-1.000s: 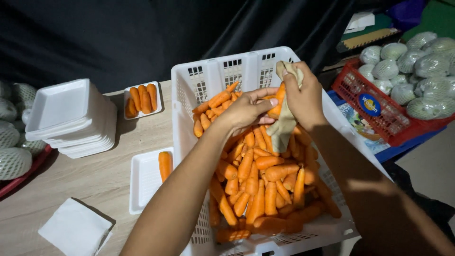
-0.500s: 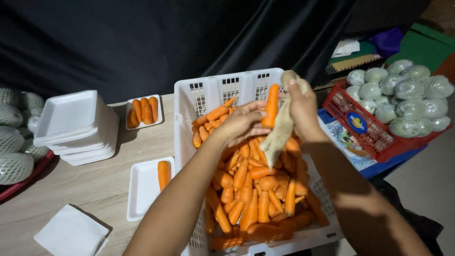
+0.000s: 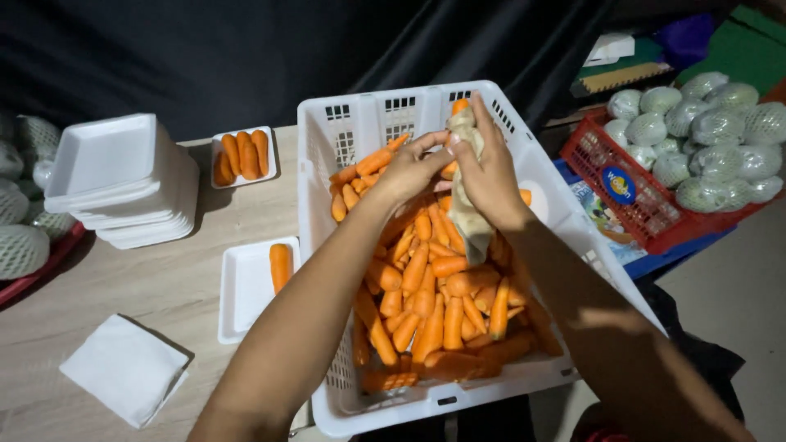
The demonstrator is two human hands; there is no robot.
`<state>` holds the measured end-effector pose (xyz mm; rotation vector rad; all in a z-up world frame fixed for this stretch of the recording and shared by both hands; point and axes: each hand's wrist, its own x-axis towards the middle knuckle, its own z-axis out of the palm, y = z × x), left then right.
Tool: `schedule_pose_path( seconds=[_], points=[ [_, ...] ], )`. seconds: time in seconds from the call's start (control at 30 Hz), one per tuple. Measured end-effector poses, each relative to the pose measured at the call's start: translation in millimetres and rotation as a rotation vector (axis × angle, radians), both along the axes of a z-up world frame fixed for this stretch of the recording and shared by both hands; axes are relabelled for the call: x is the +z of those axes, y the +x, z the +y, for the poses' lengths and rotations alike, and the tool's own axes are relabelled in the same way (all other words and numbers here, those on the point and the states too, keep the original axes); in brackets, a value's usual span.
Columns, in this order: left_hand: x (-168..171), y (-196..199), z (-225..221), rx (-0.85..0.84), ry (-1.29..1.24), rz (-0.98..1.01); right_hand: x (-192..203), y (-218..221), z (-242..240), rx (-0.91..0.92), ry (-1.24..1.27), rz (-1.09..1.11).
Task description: The person wipes individual carrots with a cloth one at a time and places them onto white trays.
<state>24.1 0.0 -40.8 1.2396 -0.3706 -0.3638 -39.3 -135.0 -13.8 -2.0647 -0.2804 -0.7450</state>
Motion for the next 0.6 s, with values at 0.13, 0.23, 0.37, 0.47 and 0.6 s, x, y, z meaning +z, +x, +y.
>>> schedule_pose_path(
  seconds=[0.13,0.23,0.37,0.47,0.6],
  points=[
    [-0.8,-8.1,-6.2,-0.040,0.020,-0.016,-3.0,6.1,-10.1,-0.075,0.057,0.011],
    [-5.6,-6.4,-10.5,-0.131,0.063,-0.038,-11.3,24.1,-25.7,-0.235,0.074,-0.057],
    [1.3,-25.5,-5.8,-0.225,0.167,-0.081,-33.7,59.3,-64.2,-0.357,0.267,-0.046],
    [0.3,-27.9,-4.6,-0.278,0.216,-0.124,-18.9,46.1,-57.3,-0.326,0.488,-0.005],
    [8.1,-32.8,0.4,-0.207,0.033,0.015,-32.9,65.4,-86.9,-0.239,0.697,0.169]
  ],
)
